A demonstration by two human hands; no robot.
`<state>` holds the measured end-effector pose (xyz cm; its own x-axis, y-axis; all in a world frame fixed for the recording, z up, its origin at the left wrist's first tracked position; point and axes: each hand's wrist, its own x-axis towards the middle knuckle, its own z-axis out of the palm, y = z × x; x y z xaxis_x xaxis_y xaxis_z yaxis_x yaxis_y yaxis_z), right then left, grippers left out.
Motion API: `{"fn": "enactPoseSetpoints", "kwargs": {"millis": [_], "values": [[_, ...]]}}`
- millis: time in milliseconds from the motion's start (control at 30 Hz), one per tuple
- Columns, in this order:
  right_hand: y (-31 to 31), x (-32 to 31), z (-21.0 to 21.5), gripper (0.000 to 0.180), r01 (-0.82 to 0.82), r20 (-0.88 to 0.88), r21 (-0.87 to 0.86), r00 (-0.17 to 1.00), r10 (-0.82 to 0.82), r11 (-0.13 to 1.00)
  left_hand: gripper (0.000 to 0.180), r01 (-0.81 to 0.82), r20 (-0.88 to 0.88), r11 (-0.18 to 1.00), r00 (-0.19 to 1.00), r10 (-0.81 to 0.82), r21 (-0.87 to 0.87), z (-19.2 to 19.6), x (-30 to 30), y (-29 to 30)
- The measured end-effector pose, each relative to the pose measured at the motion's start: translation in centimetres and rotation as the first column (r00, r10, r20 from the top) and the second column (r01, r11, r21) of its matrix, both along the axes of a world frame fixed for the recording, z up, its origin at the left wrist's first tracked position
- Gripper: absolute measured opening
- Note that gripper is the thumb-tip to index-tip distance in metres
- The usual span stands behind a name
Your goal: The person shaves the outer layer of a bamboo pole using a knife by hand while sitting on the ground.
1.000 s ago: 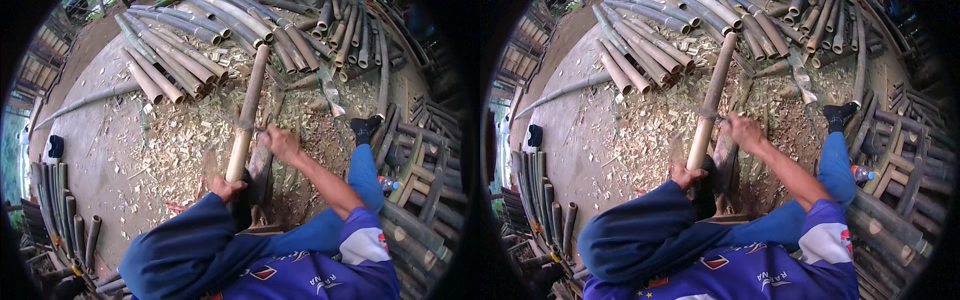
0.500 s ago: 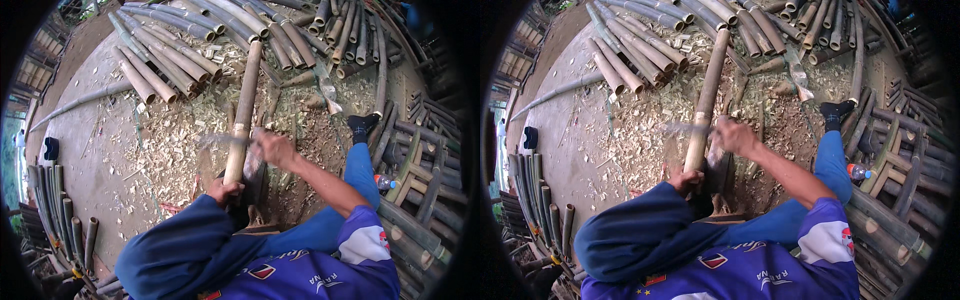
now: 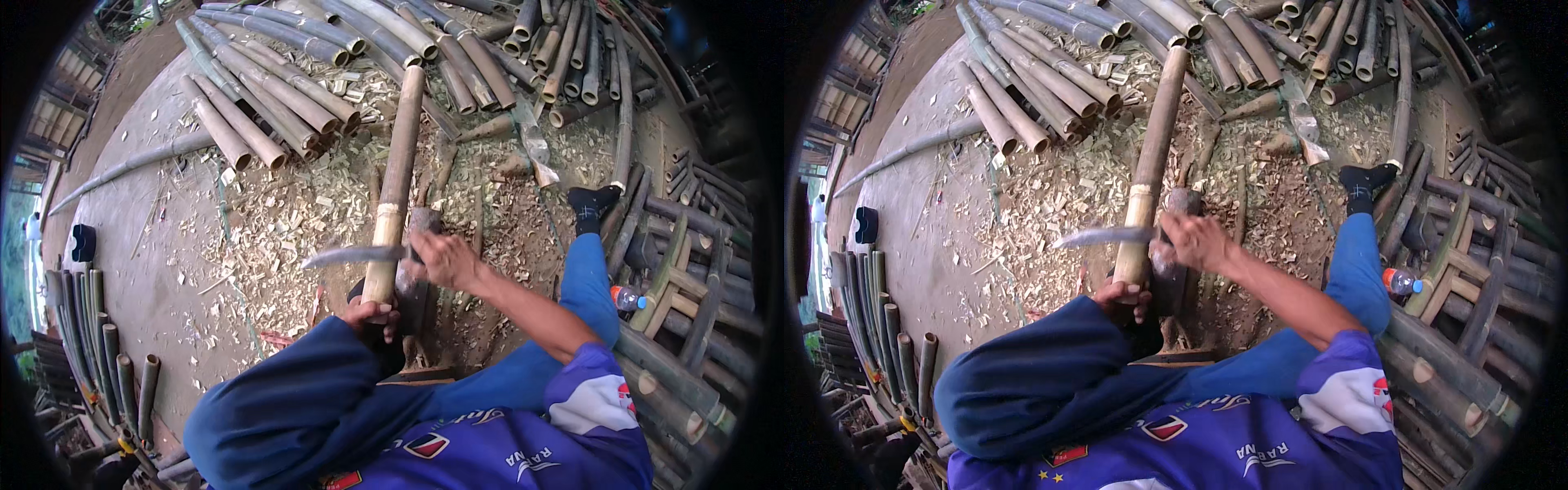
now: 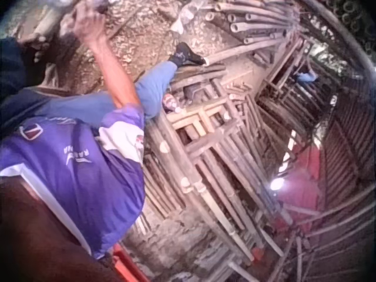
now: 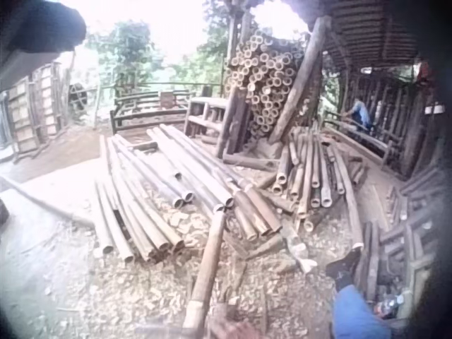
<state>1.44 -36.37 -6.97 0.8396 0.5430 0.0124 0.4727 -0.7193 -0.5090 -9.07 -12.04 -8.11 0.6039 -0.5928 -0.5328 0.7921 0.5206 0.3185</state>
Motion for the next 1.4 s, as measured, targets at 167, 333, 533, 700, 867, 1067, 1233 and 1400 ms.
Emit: {"fn": "enactPoseSetpoints", "kwargs": {"millis": [167,333,533,700,867,1067,1233,1400], "values": [[0.4,1.3,0.2,0.041,0.295,-0.250,0.095,0.932,-0.264,0.951,0.039,0.104,-0.102,0.987,0.988,-0.117,-0.124,1.0,0.6,0.8],[-0.6,1.5,-1.7,0.039,0.237,-0.125,0.205,0.969,-0.215,0.950,0.044,0.114,-0.158,0.926,0.971,-0.181,-0.360,-0.4,0.0,1.7],[1.0,-0.7,0.0,0.042,0.067,-0.042,0.145,0.997,-0.062,0.987,0.046,0.088,-0.178,0.868,0.964,-0.198,-0.488,-0.5,0.1,1.9],[1.5,0.8,-1.4,0.037,0.263,-0.174,0.150,0.956,-0.236,0.953,0.049,0.040,-0.177,0.738,0.961,-0.214,-0.674,-1.0,-0.1,1.8],[1.2,1.0,-2.4,0.042,0.372,-0.180,0.256,0.925,-0.334,0.892,0.050,0.094,-0.103,0.626,0.957,-0.270,-0.774,-0.8,0.9,2.0],[0.0,0.8,0.6,0.051,0.597,-0.294,0.196,0.793,-0.534,0.778,0.059,0.024,0.104,0.976,0.993,-0.048,0.215,1.2,-0.3,1.2],[-1.7,-0.5,-1.0,0.050,0.568,-0.178,0.151,0.820,-0.543,0.809,0.080,-0.058,0.067,0.910,0.997,0.033,0.412,-0.4,0.3,2.1],[0.7,-1.8,3.4,0.048,0.383,-0.326,-0.085,0.861,-0.389,0.920,0.098,0.007,0.212,0.620,0.937,-0.279,0.784,2.0,1.8,1.8]]}}
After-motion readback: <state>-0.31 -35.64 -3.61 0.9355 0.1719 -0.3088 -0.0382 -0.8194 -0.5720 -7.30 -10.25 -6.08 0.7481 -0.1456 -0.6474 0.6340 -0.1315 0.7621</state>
